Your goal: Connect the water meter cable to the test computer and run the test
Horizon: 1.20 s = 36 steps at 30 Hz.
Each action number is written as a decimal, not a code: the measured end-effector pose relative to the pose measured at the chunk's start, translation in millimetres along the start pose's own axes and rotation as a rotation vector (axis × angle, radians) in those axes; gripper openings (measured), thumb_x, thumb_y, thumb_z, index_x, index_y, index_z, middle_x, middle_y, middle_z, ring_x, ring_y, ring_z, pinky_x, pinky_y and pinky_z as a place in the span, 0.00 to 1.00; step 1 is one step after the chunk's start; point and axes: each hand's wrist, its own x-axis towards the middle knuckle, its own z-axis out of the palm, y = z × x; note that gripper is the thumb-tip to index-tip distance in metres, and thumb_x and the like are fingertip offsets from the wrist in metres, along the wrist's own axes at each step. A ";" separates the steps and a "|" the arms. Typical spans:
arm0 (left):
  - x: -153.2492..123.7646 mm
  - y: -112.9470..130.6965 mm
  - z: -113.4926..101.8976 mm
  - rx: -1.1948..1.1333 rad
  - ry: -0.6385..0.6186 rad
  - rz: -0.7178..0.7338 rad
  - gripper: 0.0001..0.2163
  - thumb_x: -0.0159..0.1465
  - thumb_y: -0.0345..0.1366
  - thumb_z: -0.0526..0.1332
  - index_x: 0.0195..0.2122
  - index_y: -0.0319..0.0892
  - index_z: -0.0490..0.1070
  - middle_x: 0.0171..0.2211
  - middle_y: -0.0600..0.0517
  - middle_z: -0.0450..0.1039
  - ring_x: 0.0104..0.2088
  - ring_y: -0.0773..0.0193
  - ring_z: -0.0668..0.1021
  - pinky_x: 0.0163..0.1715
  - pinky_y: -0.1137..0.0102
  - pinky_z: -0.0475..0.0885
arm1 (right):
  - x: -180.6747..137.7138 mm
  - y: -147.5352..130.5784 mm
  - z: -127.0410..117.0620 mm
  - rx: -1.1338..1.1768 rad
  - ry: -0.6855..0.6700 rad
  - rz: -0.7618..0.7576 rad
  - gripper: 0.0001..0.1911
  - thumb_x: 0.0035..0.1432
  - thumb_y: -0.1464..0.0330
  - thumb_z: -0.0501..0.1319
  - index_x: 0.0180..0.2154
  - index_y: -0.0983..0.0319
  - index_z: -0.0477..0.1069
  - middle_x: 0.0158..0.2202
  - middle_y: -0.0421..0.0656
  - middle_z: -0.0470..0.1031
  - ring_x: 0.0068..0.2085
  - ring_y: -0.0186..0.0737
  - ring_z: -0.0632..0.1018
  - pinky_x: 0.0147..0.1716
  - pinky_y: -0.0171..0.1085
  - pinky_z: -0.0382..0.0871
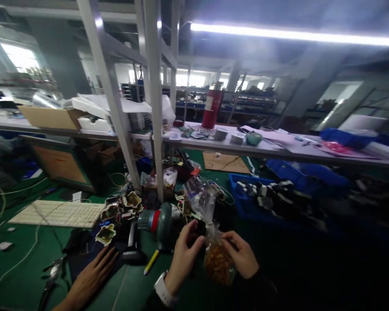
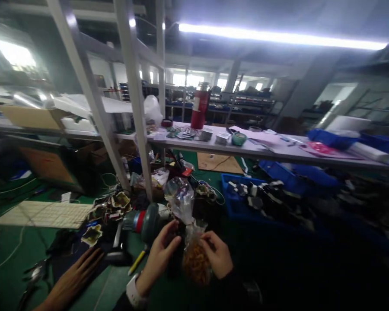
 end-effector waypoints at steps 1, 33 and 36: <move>2.5 3.2 15.2 -0.012 -0.029 0.007 0.25 0.55 0.50 0.66 0.49 0.41 0.71 0.50 0.43 0.74 0.51 0.53 0.73 0.53 0.59 0.65 | -12.4 3.1 0.2 0.050 -0.007 0.010 0.20 0.55 0.50 0.60 0.31 0.61 0.73 0.34 0.48 0.80 0.37 0.46 0.80 0.39 0.43 0.75; -39.6 3.6 37.0 -0.238 0.130 -0.100 0.21 0.43 0.44 0.75 0.33 0.39 0.73 0.29 0.52 0.76 0.32 0.65 0.75 0.35 0.71 0.68 | -27.0 -17.9 15.5 -0.131 0.091 -0.432 0.08 0.60 0.68 0.58 0.29 0.59 0.73 0.28 0.42 0.76 0.32 0.39 0.77 0.32 0.36 0.70; -41.3 6.9 36.0 -0.181 0.237 -0.063 0.17 0.44 0.41 0.75 0.30 0.38 0.75 0.27 0.52 0.77 0.31 0.65 0.75 0.36 0.71 0.68 | -34.5 -14.7 24.1 -0.121 0.088 -0.477 0.09 0.60 0.70 0.56 0.29 0.59 0.73 0.28 0.43 0.76 0.32 0.39 0.77 0.32 0.36 0.71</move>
